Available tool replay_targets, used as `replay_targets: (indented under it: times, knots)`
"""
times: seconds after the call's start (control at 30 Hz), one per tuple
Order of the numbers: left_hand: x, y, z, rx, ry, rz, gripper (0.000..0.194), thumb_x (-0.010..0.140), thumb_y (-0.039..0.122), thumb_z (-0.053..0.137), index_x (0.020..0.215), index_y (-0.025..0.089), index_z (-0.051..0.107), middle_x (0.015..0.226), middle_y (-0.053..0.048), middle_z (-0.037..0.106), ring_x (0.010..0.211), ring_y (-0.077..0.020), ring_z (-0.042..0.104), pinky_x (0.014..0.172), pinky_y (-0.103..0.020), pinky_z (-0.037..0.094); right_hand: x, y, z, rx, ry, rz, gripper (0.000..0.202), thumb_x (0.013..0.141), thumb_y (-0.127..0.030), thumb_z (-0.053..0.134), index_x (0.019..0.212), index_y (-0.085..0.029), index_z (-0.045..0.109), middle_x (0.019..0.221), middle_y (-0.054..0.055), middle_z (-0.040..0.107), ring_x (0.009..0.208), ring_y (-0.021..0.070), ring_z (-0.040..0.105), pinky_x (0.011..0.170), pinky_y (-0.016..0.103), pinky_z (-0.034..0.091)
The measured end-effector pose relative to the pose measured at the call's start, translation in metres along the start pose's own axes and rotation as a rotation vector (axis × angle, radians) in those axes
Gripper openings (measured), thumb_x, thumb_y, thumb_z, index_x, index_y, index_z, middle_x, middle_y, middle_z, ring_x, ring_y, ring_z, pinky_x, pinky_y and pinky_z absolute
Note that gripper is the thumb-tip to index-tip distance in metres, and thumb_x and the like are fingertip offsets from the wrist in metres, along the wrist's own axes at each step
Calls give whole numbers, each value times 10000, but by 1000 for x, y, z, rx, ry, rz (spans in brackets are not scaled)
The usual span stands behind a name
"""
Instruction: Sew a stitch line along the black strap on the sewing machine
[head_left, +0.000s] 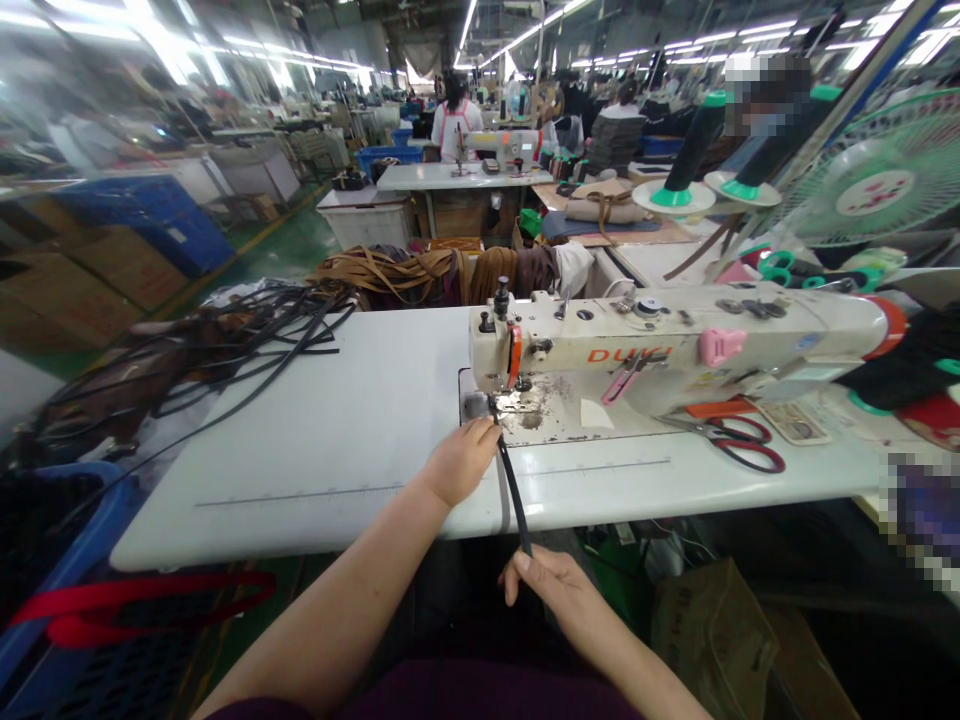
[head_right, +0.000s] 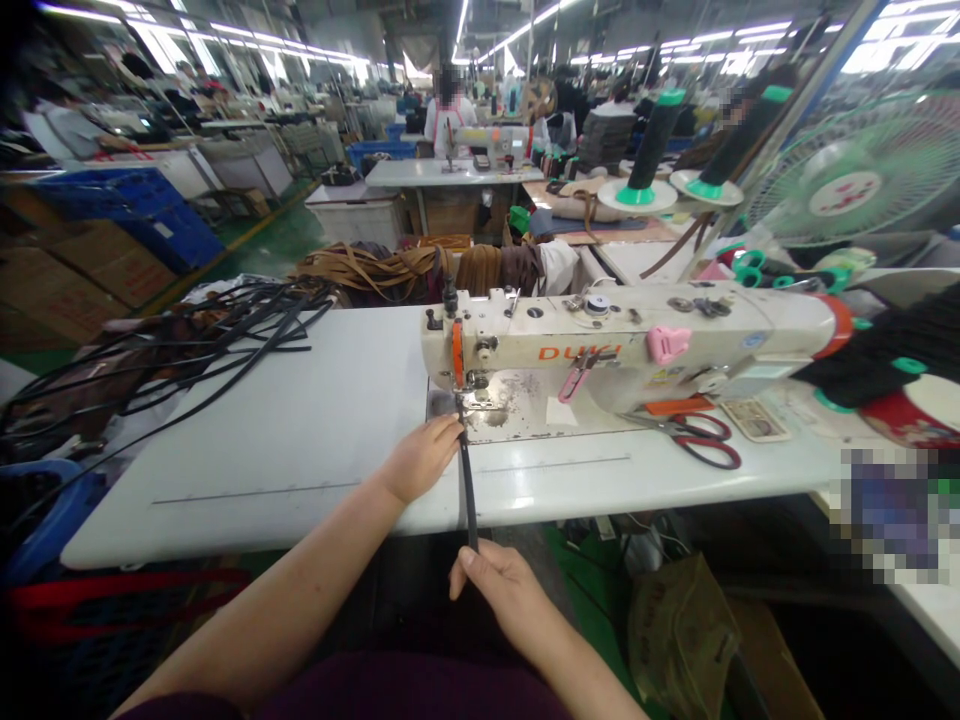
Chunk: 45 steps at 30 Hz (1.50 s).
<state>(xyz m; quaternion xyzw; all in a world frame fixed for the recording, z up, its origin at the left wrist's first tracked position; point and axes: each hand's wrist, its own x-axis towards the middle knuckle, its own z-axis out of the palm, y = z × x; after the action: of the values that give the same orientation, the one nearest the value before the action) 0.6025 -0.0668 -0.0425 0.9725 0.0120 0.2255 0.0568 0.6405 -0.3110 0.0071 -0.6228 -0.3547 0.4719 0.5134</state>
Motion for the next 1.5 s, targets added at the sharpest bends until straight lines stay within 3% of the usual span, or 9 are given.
replay_targets:
  times: [0.27,0.53,0.67,0.77,1.0,1.17,1.5]
  knots:
    - [2,0,3,-5,5,-20,282,1025,154,449,1279,165,569,1269,-144,657,1306,-263,607,1142,-451,518,1,9,5,-13,-27,21,673,1011,-741,419,710,-201,685,756,43,681,781,224,643,796,328,451]
    - [1,0,4,49,63,19,278,1040,176,434,1265,161,598,1230,-145,686,1216,-252,665,1079,-422,561,0,6,5,-10,-61,-17,625,1024,-679,463,681,-196,659,740,39,653,768,217,628,776,323,433]
    - [2,1,1,59,82,32,259,1050,179,418,1195,147,630,1200,-157,693,1165,-250,682,1047,-416,579,1,5,4,-32,-8,-91,580,1011,-630,542,635,-198,632,786,52,653,825,228,638,812,329,450]
    - [2,2,-2,49,72,40,239,1049,174,426,1143,135,641,1196,-169,688,1138,-254,685,1043,-423,580,3,5,1,-53,51,-116,505,1001,-603,578,718,-201,689,847,61,675,879,239,648,842,331,461]
    - [5,2,-5,49,58,52,201,1040,159,444,1084,147,640,1158,-147,690,1142,-253,675,1063,-426,570,5,15,1,17,176,-16,444,961,-623,629,914,-195,735,825,49,719,812,223,628,783,318,459]
    - [4,2,-5,56,66,66,204,1038,157,442,1091,138,638,1159,-152,692,1142,-253,674,1069,-424,569,5,19,2,93,164,22,497,959,-663,613,892,-185,732,752,41,716,674,176,559,659,291,421]
    - [3,2,-5,45,59,39,200,1045,177,446,1107,147,634,1181,-151,683,1156,-255,666,1078,-436,559,4,18,2,136,169,46,535,920,-700,650,818,-182,739,700,39,706,646,164,555,625,286,405]
